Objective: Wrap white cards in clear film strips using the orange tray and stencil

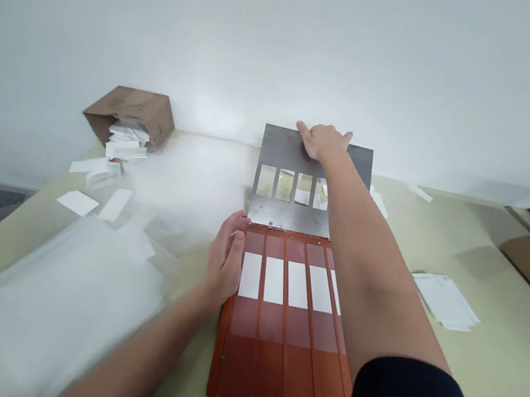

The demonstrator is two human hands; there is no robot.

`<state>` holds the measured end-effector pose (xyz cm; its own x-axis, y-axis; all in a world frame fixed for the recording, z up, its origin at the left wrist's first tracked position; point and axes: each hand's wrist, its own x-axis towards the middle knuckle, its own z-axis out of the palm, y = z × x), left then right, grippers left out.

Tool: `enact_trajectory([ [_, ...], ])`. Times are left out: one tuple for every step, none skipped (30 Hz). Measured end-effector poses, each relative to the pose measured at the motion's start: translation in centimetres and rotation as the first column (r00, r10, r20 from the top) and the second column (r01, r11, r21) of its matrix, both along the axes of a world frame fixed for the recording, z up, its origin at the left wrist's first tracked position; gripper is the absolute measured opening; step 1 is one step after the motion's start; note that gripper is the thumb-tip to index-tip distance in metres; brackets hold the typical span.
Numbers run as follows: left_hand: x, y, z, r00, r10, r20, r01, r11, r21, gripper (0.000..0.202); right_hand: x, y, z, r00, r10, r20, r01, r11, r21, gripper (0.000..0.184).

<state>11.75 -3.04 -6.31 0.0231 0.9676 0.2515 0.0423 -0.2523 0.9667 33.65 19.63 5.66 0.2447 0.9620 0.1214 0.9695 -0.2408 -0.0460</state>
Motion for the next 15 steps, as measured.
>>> enact_trajectory([
  [0.0,-0.2,0.1,1.000,-0.006,-0.002,0.006,1.000,-0.001,0.041,0.0,0.1,-0.2,1.000,-0.007,0.004,0.007,1.000,0.001,0.083],
  [0.0,-0.3,0.2,1.000,-0.013,-0.006,0.013,1.000,0.000,0.041,0.0,0.2,-0.4,1.000,-0.014,0.010,0.014,1.000,0.002,0.082],
  [0.0,-0.5,0.3,1.000,-0.019,-0.011,0.019,1.000,0.003,0.041,0.0,0.1,-0.5,1.000,-0.018,0.016,0.018,1.000,0.005,0.081],
  [0.0,-0.6,0.3,1.000,-0.023,-0.019,0.024,1.000,0.005,0.041,0.0,0.0,-0.5,1.000,-0.017,0.020,0.017,1.000,0.011,0.080],
  [-0.1,-0.8,0.4,0.999,-0.026,-0.029,0.027,1.000,0.007,0.041,0.0,-0.1,-0.6,1.000,-0.011,0.020,0.011,1.000,0.019,0.079],
  [-0.1,-0.9,0.4,0.999,-0.028,-0.038,0.028,1.000,0.003,0.042,-0.1,-0.3,-0.6,1.000,-0.001,0.017,0.001,1.000,0.029,0.079],
  [0.0,-1.1,0.3,0.999,-0.027,-0.044,0.026,1.000,-0.005,0.042,-0.1,-0.4,-0.6,1.000,0.010,0.013,-0.011,0.999,0.041,0.079],
  [0.0,-1.3,0.3,0.999,-0.025,-0.044,0.025,1.000,-0.018,0.042,-0.1,-0.6,-0.7,1.000,0.020,0.008,-0.020,0.998,0.051,0.079],
  [0.0,-1.4,0.2,0.999,-0.026,-0.039,0.025,0.999,-0.031,0.043,-0.1,-0.8,-0.7,1.000,0.026,0.005,-0.027,0.998,0.058,0.079],
  [0.1,-1.6,0.2,0.999,-0.029,-0.032,0.028,0.999,-0.042,0.043,-0.2,-1.0,-0.8,1.000,0.029,0.003,-0.030,0.998,0.059,0.079],
  [0.2,-1.8,0.2,0.999,-0.034,-0.028,0.032,0.998,-0.045,0.043,-0.2,-1.2,-0.8,0.999,0.033,0.002,-0.033,0.998,0.055,0.078],
  [0.2,-1.9,0.2,0.999,-0.039,-0.029,0.038,0.999,-0.039,0.043,-0.3,-1.5,-0.9,0.999,0.041,0.001,-0.041,0.998,0.047,0.078],
  [0.3,-2.0,0.2,0.998,-0.046,-0.038,0.045,0.999,-0.026,0.042,-0.4,-2.0,-0.9,0.998,0.055,-0.004,-0.055,0.998,0.041,0.076],
  [0.3,-2.0,0.2,0.997,-0.051,-0.052,0.050,0.999,-0.010,0.041,-0.6,-2.6,-0.8,0.997,0.076,-0.016,-0.076,0.996,0.048,0.074],
  [0.3,-1.9,0.2,0.996,-0.052,-0.066,0.053,0.999,0.005,0.041,-0.8,-3.4,-0.6,0.994,0.107,-0.037,-0.104,0.991,0.080,0.072],
])
